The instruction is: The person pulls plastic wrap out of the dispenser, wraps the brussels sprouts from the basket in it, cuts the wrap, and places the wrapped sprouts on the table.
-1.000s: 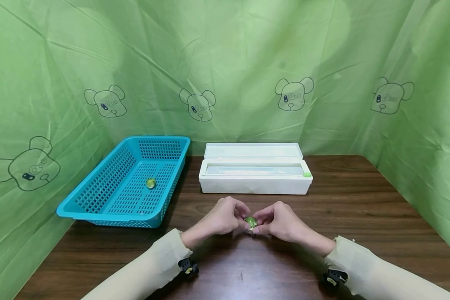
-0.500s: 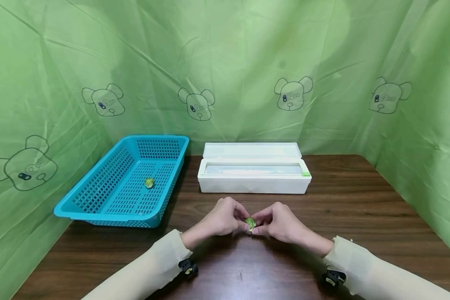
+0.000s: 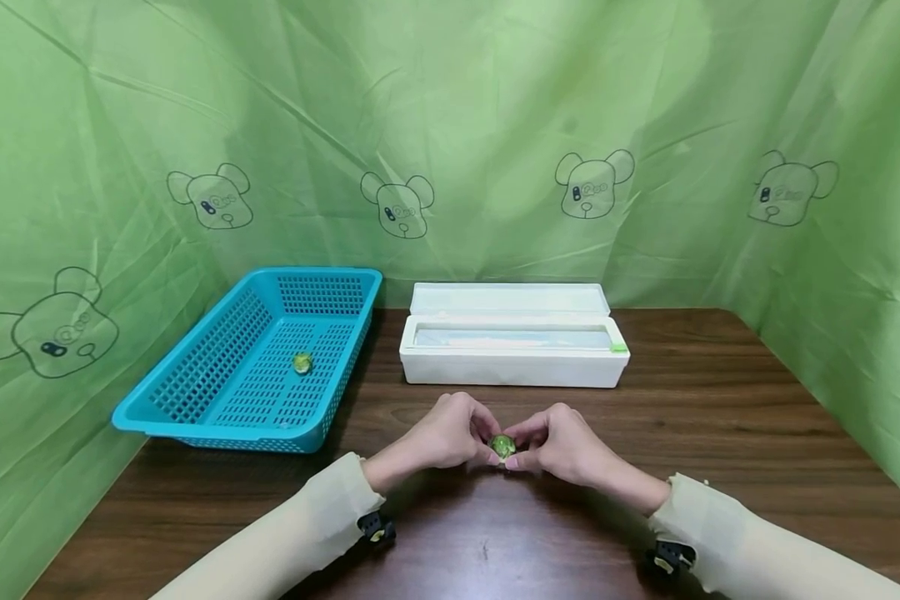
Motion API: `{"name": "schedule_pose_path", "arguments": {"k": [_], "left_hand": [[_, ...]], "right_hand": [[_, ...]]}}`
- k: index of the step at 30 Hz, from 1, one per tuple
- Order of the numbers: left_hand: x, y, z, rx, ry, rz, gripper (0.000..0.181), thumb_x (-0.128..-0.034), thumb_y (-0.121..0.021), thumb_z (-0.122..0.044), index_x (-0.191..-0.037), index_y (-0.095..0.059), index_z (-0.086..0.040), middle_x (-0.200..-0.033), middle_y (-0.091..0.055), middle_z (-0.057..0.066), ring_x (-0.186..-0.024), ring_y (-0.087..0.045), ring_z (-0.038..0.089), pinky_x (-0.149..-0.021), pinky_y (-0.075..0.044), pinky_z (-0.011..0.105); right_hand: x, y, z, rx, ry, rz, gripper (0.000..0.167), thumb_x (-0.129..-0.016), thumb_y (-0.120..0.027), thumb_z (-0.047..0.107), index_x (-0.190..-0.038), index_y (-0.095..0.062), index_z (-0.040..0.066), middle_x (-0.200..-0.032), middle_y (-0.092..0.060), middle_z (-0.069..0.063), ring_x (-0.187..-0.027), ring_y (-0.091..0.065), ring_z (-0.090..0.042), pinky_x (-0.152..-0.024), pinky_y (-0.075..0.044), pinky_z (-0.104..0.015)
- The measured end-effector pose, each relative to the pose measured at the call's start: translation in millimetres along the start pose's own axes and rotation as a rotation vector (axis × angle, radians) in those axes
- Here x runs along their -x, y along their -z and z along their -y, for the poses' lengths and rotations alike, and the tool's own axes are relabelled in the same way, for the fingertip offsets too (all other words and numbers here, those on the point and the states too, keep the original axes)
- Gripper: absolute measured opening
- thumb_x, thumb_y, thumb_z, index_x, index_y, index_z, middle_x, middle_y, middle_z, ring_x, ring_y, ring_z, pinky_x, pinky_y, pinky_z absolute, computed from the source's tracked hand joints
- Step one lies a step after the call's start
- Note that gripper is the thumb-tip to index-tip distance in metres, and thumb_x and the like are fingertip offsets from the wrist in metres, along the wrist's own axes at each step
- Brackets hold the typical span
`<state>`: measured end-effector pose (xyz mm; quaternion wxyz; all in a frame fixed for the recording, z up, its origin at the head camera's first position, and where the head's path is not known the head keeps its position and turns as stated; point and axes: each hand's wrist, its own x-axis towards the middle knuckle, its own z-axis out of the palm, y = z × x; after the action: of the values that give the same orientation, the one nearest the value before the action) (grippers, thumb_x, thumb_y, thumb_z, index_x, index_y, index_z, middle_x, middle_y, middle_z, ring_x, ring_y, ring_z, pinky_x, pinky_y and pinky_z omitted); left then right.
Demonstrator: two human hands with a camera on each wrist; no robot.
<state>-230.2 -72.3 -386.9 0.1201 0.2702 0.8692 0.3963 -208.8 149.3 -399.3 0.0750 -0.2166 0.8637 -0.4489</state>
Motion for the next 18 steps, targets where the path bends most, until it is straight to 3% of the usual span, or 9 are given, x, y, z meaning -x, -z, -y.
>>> {"name": "schedule_pose_path", "arguments": {"k": [6,11,18], "left_hand": [[-1.1,-0.3,-2.8,-0.018,-0.014,-0.011,0.02,-0.0753,-0.096,-0.005,-0.087,-0.08,-0.008,-0.077,-0.075,-0.003,-0.069,-0.067,0.006,-0.064,-0.055,0.023],[0.3,-0.3,-2.0,-0.006,0.015,-0.013,0.021,-0.0757,-0.095,-0.004,-0.089,-0.08,-0.007,-0.08,-0.076,-0.002,-0.07,-0.068,0.008,-0.065,-0.055,0.023],[1.6,0.0,-1.7,0.041,0.045,-0.018,0.022,-0.0746,-0.095,-0.001,-0.089,-0.079,-0.006,-0.081,-0.076,0.0,-0.069,-0.07,0.009,-0.065,-0.056,0.023]], "right_hand": [[-2.0,4.9,-1.0,-0.022,-0.003,0.034,0.033,-0.078,-0.094,0.013,-0.108,-0.082,0.003,-0.081,-0.077,0.001,-0.063,-0.059,-0.009,-0.054,-0.046,-0.022],[-4.4,6.6,-5.8,-0.062,0.027,0.083,0.038,-0.078,-0.094,0.011,-0.111,-0.08,0.0,-0.084,-0.075,-0.002,-0.065,-0.058,-0.011,-0.055,-0.044,-0.02],[-6.0,3.7,-8.5,-0.034,0.057,0.06,0.039,-0.076,-0.096,0.015,-0.111,-0.082,0.003,-0.092,-0.075,0.001,-0.068,-0.061,-0.012,-0.059,-0.048,-0.022]]}}
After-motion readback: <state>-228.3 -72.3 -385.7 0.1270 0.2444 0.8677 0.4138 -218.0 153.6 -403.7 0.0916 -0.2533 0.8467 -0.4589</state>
